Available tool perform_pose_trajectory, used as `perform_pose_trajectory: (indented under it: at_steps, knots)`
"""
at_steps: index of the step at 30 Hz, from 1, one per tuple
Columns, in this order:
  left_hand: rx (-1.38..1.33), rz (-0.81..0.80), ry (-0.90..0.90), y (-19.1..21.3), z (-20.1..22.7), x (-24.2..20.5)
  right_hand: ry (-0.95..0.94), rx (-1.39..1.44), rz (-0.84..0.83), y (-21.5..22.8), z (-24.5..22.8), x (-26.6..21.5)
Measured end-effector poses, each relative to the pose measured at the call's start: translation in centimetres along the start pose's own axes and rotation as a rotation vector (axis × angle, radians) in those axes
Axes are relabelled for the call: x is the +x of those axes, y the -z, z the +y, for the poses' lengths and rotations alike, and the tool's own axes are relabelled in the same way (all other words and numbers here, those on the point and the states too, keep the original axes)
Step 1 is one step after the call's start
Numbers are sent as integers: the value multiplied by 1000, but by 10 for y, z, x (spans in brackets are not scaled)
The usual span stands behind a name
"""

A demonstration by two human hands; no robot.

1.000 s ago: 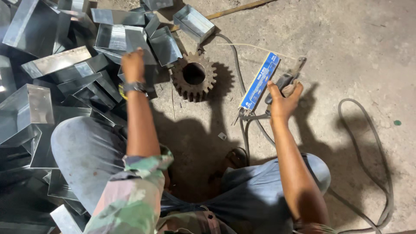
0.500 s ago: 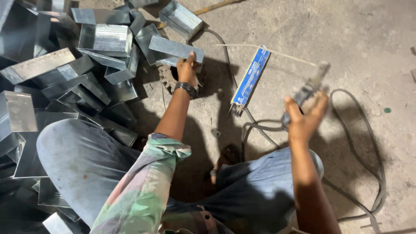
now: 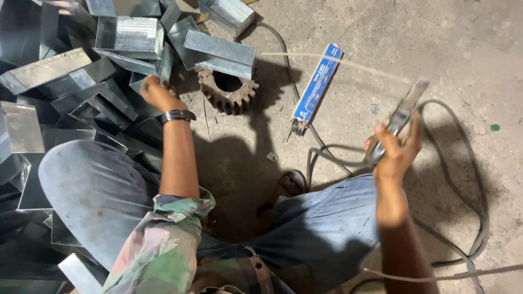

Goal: The person welds small metal boxes using an arc welder. They place the metal pieces onto a large gear used as a jig and touch the welding rod to the seams to join them, creating sparks.

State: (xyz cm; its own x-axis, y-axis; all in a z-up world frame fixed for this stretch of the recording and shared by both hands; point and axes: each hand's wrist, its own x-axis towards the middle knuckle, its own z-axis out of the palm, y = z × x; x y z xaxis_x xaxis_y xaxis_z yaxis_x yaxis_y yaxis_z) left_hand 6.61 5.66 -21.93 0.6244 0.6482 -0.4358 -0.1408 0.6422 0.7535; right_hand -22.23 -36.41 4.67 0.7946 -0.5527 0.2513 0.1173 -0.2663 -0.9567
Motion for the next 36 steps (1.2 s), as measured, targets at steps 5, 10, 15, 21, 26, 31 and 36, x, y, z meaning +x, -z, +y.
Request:
perform_pose_trajectory:
  at_steps: [5, 10, 15, 21, 26, 31, 36]
  knots:
    - [-59, 17, 5, 9, 5, 8, -138, 53, -116, 4, 14, 78]
    - [-81, 6, 14, 15, -2, 2, -197, 185, -149, 8, 38, 113]
    - [-77, -5, -12, 17, -7, 3, -170, 167, -219, 30, 49, 109]
    - [-96, -29, -11, 16, -8, -4, -164, 163, -201, 28, 47, 103]
    - [-78, -21, 4, 17, -1, -13, -166, 144, -214, 21, 42, 102]
    - [-90, -20, 12, 14, 3, -17, -158, 130, -213, 16, 41, 102]
    - [-115, -13, 24, 14, 2, -15, -156, 142, -228, 14, 43, 102]
